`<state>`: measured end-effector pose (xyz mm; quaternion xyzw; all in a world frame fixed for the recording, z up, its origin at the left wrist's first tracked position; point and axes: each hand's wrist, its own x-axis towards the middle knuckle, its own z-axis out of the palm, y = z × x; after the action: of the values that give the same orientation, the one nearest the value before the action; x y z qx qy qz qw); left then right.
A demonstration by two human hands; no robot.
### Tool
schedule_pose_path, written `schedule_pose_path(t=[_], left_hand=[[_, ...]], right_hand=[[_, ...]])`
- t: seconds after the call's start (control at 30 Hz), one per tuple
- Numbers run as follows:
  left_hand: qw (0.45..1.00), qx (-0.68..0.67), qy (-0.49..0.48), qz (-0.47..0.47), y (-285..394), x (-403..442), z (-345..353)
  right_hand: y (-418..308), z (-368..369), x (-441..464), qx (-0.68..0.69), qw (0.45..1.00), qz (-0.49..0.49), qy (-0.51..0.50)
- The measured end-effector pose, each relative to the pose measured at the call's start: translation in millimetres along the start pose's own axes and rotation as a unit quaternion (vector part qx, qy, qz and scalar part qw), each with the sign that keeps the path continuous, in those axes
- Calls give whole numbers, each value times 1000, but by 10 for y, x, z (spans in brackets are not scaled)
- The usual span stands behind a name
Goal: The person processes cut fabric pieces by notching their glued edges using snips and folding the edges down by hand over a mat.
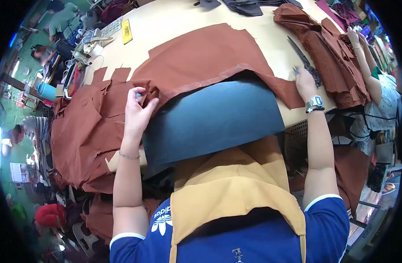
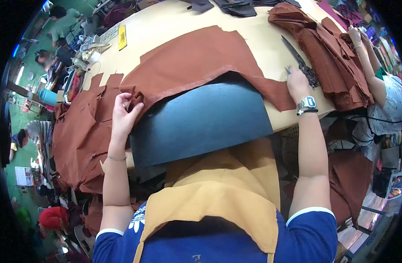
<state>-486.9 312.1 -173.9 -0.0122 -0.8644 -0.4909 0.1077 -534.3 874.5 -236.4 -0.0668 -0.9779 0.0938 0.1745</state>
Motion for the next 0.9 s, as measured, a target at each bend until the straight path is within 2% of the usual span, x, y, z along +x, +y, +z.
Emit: schedule_pose_path(t=[0.03,0.1,0.13,0.17,0.2,0.27,0.3,0.33,0.37,0.43,0.53,0.63,0.73,0.77,0.83,0.9], left_hand=[[994,-102,-8,-35,3,-72,40],[969,-222,-47,-97,53,-226,71],[944,-288,-69,-144,73,-289,67],[913,-350,-92,-189,117,-358,64],[870,-386,-123,-281,270,-445,56],[840,-429,-146,-299,282,-545,149],[814,-457,-161,-319,332,-592,201],[808,-460,-153,-334,482,-643,255],[795,-467,-141,-361,612,-665,287],[744,-504,-165,-406,661,-620,293],[718,-516,-208,-419,413,-514,361],[615,-616,-282,-403,46,-252,448],[608,-644,-268,-378,197,-60,470],[608,-654,-257,-370,298,-42,454],[665,-626,-189,-361,326,-35,478],[717,-589,-127,-351,288,-35,561]], right_hand=[[-179,-149,-3,63,998,16,22],[-612,-501,27,188,979,47,62],[-813,-564,51,262,960,87,45],[-995,-478,82,295,944,-50,142],[-1377,-643,-42,311,949,-10,55],[-1969,-745,-253,321,940,-96,-65],[-2164,-685,-318,262,950,-143,-88],[-2306,-464,-377,215,954,-202,-51],[-2440,-370,-414,163,961,-202,-90],[-2576,-87,-369,135,966,-210,-71],[-2670,141,-14,121,971,-200,-48],[-2672,363,220,192,960,-203,28],[-2681,179,221,389,900,-189,61],[-2675,71,132,447,881,-154,-9],[-2672,-232,-198,548,819,-74,-151],[-2693,-273,-493,594,766,-88,-229]])
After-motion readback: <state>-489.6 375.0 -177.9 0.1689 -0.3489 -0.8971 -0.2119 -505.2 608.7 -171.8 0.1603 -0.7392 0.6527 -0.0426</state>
